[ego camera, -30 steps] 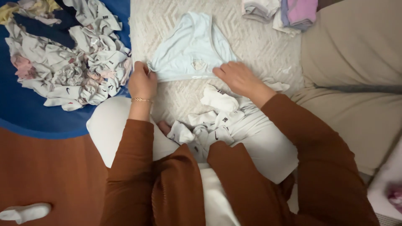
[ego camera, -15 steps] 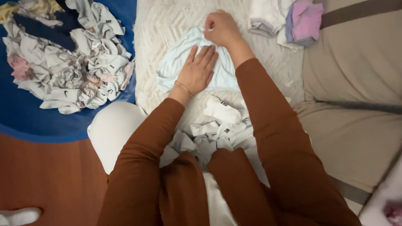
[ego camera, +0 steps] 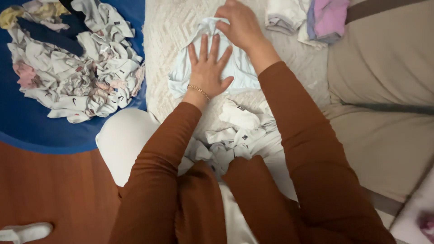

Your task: The person is folding small items of laundry, such as underwear, on a soft surface.

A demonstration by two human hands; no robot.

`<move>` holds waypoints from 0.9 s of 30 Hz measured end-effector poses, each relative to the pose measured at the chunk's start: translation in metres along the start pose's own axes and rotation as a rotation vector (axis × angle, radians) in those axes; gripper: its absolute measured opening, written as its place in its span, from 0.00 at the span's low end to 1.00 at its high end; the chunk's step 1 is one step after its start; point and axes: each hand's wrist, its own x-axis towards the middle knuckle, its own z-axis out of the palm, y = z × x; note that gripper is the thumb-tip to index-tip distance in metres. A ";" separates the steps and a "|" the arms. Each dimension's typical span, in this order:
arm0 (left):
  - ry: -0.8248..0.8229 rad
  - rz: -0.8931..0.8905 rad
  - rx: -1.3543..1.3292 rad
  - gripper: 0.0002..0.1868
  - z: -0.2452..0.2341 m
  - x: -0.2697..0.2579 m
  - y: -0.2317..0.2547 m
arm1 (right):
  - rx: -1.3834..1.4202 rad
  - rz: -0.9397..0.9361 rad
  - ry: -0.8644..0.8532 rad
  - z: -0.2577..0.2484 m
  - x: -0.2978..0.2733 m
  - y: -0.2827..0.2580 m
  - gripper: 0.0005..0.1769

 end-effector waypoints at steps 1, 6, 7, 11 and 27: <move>0.007 -0.030 0.014 0.47 -0.002 0.000 0.002 | -0.063 -0.037 0.054 -0.003 -0.002 -0.005 0.07; 0.015 -0.087 0.005 0.48 0.005 -0.015 -0.003 | -0.186 -0.107 0.208 -0.002 -0.055 -0.069 0.07; -0.001 -0.129 0.012 0.48 0.009 -0.022 -0.004 | -0.224 -0.148 0.258 -0.002 -0.070 -0.082 0.09; 0.107 -0.070 0.002 0.28 0.003 -0.065 -0.025 | -0.228 -0.165 0.325 0.003 -0.101 -0.107 0.12; 0.584 -0.533 -0.216 0.10 0.005 -0.052 -0.082 | -0.113 -0.113 0.194 0.050 -0.151 -0.115 0.05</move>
